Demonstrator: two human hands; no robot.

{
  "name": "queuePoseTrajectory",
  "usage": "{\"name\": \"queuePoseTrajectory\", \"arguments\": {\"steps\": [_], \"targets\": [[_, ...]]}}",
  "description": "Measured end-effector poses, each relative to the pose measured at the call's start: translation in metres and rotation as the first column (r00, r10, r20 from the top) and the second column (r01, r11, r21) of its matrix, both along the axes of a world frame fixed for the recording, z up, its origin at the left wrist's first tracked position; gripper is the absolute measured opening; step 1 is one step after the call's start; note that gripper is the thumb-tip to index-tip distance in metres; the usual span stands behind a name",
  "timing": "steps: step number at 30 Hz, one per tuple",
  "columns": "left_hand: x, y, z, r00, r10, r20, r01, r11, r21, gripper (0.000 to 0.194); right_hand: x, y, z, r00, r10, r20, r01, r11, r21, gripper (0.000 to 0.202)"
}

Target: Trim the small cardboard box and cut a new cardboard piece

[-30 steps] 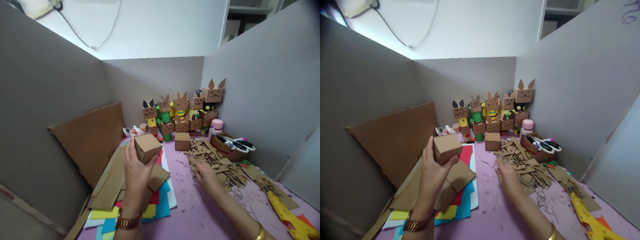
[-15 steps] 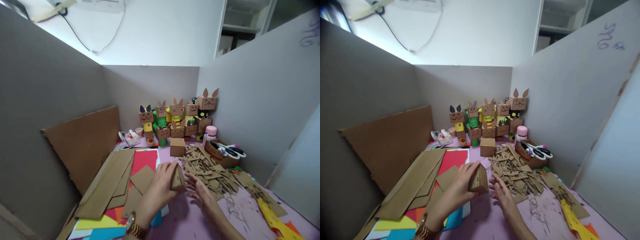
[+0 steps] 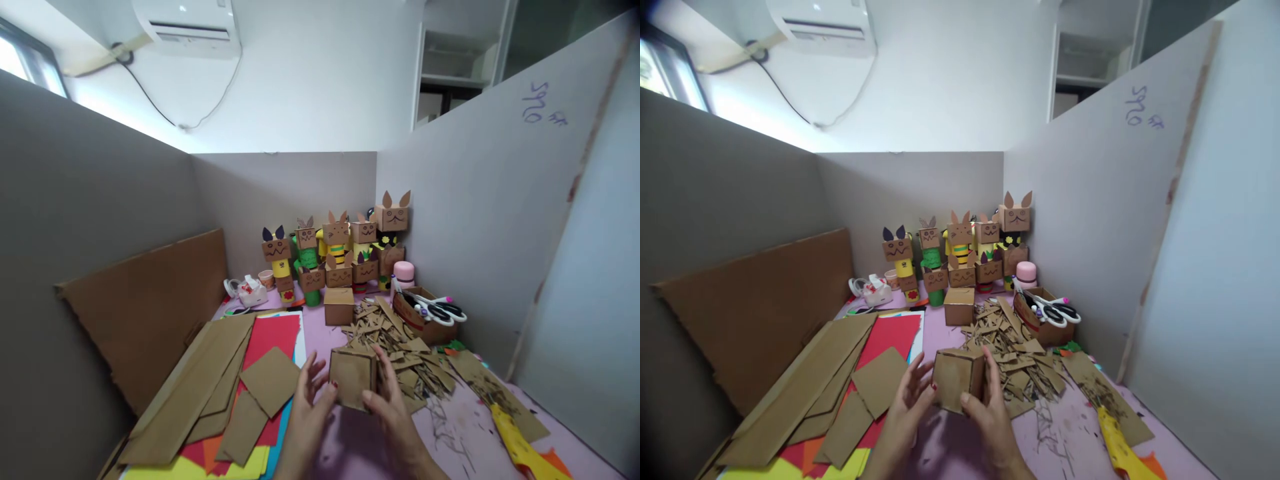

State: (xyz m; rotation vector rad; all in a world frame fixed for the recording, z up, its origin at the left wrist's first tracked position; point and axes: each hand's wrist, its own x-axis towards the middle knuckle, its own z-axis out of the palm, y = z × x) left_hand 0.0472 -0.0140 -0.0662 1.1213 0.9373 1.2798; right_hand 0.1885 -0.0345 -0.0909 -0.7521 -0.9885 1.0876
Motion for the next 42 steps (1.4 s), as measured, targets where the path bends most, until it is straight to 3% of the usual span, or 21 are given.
{"name": "queuePoseTrajectory", "arguments": {"steps": [2,4,5,7,10,13,15,17,20,22,25,27,29,31,33,37,39,42], "targets": [[0.003,-0.011,-0.02,0.991,0.128,0.043,-0.127,0.992,-0.025,0.072,-0.006,-0.001,-0.008,0.958,-0.174,0.227,0.169,0.985,0.043,0.087],[0.008,-0.02,-0.037,0.961,0.264,0.085,-0.268,0.963,0.042,0.075,-0.012,-0.002,-0.021,0.843,-0.298,0.449,0.277,0.954,0.113,0.089],[0.01,-0.024,-0.043,0.955,0.273,0.112,-0.282,0.956,0.073,0.08,-0.014,-0.003,-0.028,0.785,-0.32,0.531,0.28,0.947,0.158,0.089],[0.011,-0.027,-0.047,0.96,0.236,0.149,-0.248,0.966,0.07,0.093,-0.018,-0.004,-0.041,0.712,-0.296,0.637,0.172,0.953,0.25,0.088],[0.004,-0.027,-0.04,0.974,0.183,0.135,-0.185,0.983,0.003,0.102,-0.022,-0.006,-0.048,0.662,-0.286,0.693,0.053,0.94,0.337,0.08],[-0.006,-0.026,-0.026,0.98,0.119,0.16,-0.12,0.993,-0.004,0.101,-0.022,-0.008,-0.041,0.662,-0.265,0.701,0.064,0.952,0.3,0.082],[-0.011,-0.026,-0.02,0.975,0.074,0.21,-0.077,0.997,0.009,0.101,-0.022,-0.009,-0.034,0.732,-0.199,0.651,0.1,0.977,0.187,0.092],[-0.012,-0.026,-0.017,0.961,0.04,0.274,-0.04,0.999,-0.005,0.099,-0.022,-0.01,-0.029,0.841,-0.086,0.534,0.054,0.996,0.074,0.105],[-0.011,-0.025,-0.02,0.935,0.005,0.356,0.015,0.998,-0.054,0.094,-0.02,-0.011,-0.025,0.892,-0.064,0.447,0.038,0.997,0.067,0.107],[-0.008,-0.023,-0.024,0.928,0.011,0.372,0.021,0.996,-0.083,0.089,-0.02,-0.012,-0.024,0.838,-0.182,0.514,0.155,0.983,0.096,0.098],[-0.005,-0.02,-0.032,0.929,0.056,0.365,-0.017,0.994,-0.111,0.088,-0.018,-0.014,-0.023,0.697,-0.285,0.658,0.284,0.952,0.112,0.091],[-0.005,-0.02,-0.035,0.932,0.087,0.352,-0.05,0.992,-0.113,0.094,-0.016,-0.015,-0.024,0.614,-0.29,0.734,0.256,0.953,0.162,0.088],[-0.006,-0.02,-0.035,0.928,0.118,0.353,-0.073,0.988,-0.137,0.096,-0.013,-0.016,-0.026,0.572,-0.252,0.781,0.132,0.968,0.216,0.091],[-0.009,-0.021,-0.032,0.906,0.132,0.402,-0.055,0.979,-0.199,0.092,-0.008,-0.017,-0.026,0.598,-0.219,0.771,0.044,0.97,0.241,0.096],[-0.014,-0.021,-0.027,0.867,0.12,0.484,0.007,0.968,-0.252,0.083,-0.005,-0.018,-0.025,0.695,-0.186,0.695,0.049,0.976,0.212,0.089],[-0.024,-0.024,-0.019,0.855,0.12,0.505,0.106,0.912,-0.396,0.053,-0.006,-0.018,-0.016,0.909,-0.04,0.416,0.07,0.996,-0.057,0.065],[-0.028,-0.027,-0.017,0.849,0.1,0.519,0.174,0.875,-0.453,0.045,-0.009,-0.017,-0.012,0.957,0.027,0.288,0.016,0.989,-0.148,0.062],[-0.033,-0.028,-0.015,0.825,0.013,0.566,0.308,0.828,-0.468,0.046,-0.014,-0.017,-0.009,0.982,0.14,0.129,-0.125,0.985,-0.121,0.061]]}}
